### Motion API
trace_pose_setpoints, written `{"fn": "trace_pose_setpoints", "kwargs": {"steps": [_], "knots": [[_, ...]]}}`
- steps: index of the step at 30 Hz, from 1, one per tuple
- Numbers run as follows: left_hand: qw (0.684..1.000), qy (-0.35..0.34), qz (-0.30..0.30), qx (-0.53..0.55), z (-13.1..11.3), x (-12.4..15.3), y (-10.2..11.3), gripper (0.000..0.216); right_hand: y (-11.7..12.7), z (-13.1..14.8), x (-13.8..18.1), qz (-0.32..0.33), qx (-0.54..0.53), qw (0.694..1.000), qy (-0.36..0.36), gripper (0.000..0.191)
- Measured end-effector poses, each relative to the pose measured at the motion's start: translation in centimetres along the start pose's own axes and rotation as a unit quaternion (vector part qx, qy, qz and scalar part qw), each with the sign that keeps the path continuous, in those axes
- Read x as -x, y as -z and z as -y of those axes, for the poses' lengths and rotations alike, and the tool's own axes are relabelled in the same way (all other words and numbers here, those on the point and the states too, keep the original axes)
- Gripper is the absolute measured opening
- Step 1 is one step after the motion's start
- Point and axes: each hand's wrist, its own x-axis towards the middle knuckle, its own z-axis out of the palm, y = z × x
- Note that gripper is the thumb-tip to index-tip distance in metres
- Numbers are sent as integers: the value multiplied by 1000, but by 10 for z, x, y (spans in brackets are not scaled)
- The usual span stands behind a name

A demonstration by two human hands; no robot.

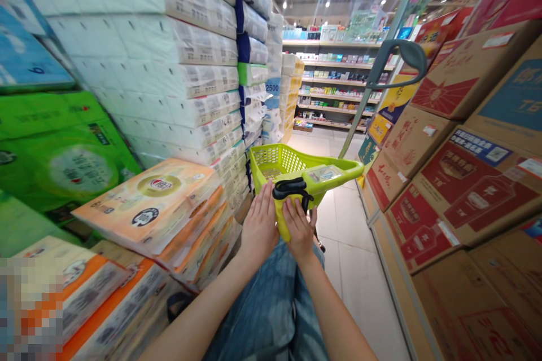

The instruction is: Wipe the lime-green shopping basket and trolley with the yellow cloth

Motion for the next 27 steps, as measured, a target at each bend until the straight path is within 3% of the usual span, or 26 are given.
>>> {"fn": "trace_pose_setpoints", "kwargs": {"steps": [3, 11, 16, 20, 23, 27], "knots": [[1000, 6, 11, -11, 0, 0, 1, 82, 7, -6, -7, 6, -7, 1000, 26, 51], [1000, 3, 2, 5, 2, 0, -1, 85, 37, -60, -30, 35, 44, 998, -1, 55], [1000, -3, -3, 11, 7, -2, 7, 76, 48, -60, -40, 62, 28, 998, -2, 57], [1000, 30, -1, -9, 4, -6, 17, 71, 53, -55, -44, 82, 18, 996, -11, 58], [999, 38, 8, -26, -3, -11, 22, 71, 57, -69, -50, 83, 27, 994, -64, 60], [998, -14, 64, -22, -17, -25, 20, 66, 65, -112, -66, 116, 30, 978, -169, 66]]}}
